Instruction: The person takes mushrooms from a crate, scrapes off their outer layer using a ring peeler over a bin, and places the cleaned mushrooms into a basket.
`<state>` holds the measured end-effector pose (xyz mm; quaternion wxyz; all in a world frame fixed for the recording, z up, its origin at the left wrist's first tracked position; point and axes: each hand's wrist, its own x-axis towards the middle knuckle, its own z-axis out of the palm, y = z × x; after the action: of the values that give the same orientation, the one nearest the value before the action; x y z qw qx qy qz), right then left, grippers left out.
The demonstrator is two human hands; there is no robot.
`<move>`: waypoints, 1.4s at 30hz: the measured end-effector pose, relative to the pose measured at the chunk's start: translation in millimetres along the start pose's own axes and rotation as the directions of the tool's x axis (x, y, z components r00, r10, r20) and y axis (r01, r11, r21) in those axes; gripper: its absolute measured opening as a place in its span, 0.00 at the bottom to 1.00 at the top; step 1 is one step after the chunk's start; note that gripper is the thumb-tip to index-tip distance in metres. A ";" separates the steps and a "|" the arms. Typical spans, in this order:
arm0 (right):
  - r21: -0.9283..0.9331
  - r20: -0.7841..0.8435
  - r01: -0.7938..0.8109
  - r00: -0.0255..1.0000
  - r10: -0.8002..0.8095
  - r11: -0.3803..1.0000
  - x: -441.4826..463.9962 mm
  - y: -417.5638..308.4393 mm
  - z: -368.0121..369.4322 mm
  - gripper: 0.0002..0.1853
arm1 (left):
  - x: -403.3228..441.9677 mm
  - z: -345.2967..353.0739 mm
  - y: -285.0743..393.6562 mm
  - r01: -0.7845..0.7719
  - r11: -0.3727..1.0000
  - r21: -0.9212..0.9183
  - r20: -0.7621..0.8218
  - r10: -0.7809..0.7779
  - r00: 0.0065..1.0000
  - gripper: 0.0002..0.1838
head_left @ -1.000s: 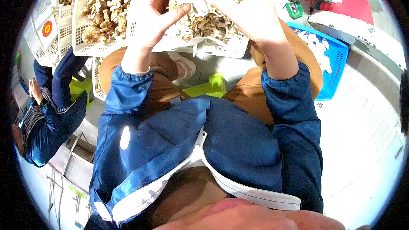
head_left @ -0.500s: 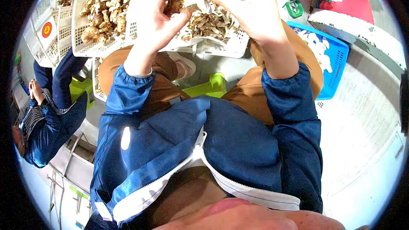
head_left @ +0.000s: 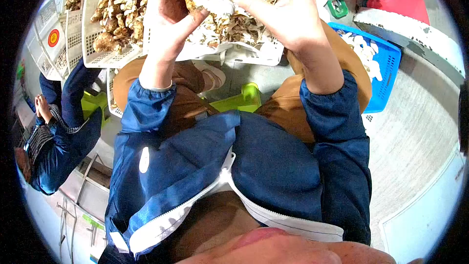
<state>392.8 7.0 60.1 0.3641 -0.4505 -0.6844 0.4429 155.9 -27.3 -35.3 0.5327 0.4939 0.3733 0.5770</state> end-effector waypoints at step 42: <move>0.106 0.066 0.220 0.971 -0.228 0.970 -9.4 20.2 9.8 0.05 | 4.0 -4.8 3.2 0.358 0.837 -0.413 0.183 -0.309 0.933 0.43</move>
<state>393.0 -0.5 36.9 0.4065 -0.3343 -0.7220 0.4491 150.7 -23.4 -32.7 0.7423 0.3185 0.2839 0.5166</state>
